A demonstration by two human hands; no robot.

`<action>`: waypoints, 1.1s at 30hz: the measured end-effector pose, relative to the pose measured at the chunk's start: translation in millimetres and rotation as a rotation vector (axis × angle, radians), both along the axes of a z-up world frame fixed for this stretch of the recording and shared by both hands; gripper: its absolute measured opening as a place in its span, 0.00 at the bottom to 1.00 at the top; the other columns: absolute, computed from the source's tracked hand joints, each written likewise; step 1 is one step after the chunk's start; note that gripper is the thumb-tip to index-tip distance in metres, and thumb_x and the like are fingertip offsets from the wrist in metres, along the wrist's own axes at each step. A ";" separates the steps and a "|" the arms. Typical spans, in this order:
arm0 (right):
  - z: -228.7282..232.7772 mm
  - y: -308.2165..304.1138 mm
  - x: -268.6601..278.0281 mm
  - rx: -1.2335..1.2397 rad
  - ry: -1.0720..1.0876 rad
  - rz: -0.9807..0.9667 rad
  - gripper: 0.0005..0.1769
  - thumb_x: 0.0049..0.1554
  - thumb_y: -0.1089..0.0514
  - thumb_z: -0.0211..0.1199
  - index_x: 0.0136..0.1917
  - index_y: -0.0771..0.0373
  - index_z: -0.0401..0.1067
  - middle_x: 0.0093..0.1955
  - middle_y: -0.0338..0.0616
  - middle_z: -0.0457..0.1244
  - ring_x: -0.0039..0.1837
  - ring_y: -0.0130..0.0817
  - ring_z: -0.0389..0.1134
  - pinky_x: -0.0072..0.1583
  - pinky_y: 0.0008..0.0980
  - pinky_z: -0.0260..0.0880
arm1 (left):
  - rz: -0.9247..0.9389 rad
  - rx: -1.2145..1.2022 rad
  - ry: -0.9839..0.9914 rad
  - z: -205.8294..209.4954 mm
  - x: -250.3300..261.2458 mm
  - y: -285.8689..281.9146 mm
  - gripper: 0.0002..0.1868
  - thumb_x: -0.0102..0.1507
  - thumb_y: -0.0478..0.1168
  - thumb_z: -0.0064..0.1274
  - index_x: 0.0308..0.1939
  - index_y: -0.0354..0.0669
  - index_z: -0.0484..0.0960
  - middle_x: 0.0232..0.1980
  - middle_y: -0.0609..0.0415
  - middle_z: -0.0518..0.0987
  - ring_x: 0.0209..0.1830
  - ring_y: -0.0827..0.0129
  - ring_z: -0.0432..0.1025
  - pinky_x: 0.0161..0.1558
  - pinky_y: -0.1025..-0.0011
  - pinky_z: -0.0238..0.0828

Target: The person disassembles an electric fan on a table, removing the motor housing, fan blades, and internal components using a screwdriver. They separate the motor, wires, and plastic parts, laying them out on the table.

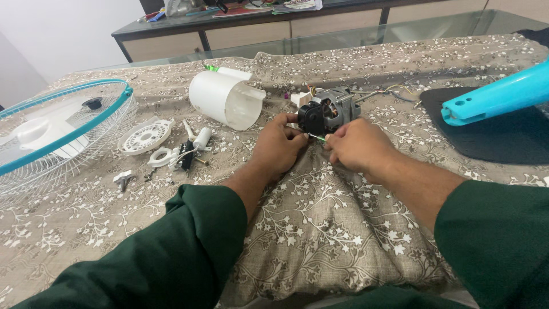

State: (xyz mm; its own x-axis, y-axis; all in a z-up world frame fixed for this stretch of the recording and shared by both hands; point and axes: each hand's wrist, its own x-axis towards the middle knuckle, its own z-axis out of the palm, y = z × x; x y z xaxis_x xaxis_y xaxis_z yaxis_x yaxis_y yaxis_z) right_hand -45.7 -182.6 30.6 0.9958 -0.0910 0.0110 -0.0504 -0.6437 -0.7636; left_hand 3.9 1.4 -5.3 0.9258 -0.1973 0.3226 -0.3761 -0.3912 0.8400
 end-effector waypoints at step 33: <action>3.4 124.6 -14.8 -0.354 -0.315 0.581 0.16 0.48 0.53 0.68 0.51 0.54 0.81 0.48 0.43 0.73 0.50 0.35 0.75 0.57 0.36 0.74 | 0.692 0.396 -0.017 24.1 -133.5 186.2 0.16 0.56 0.44 0.62 0.47 0.44 0.85 0.41 0.52 0.86 0.43 0.62 0.80 0.48 0.64 0.75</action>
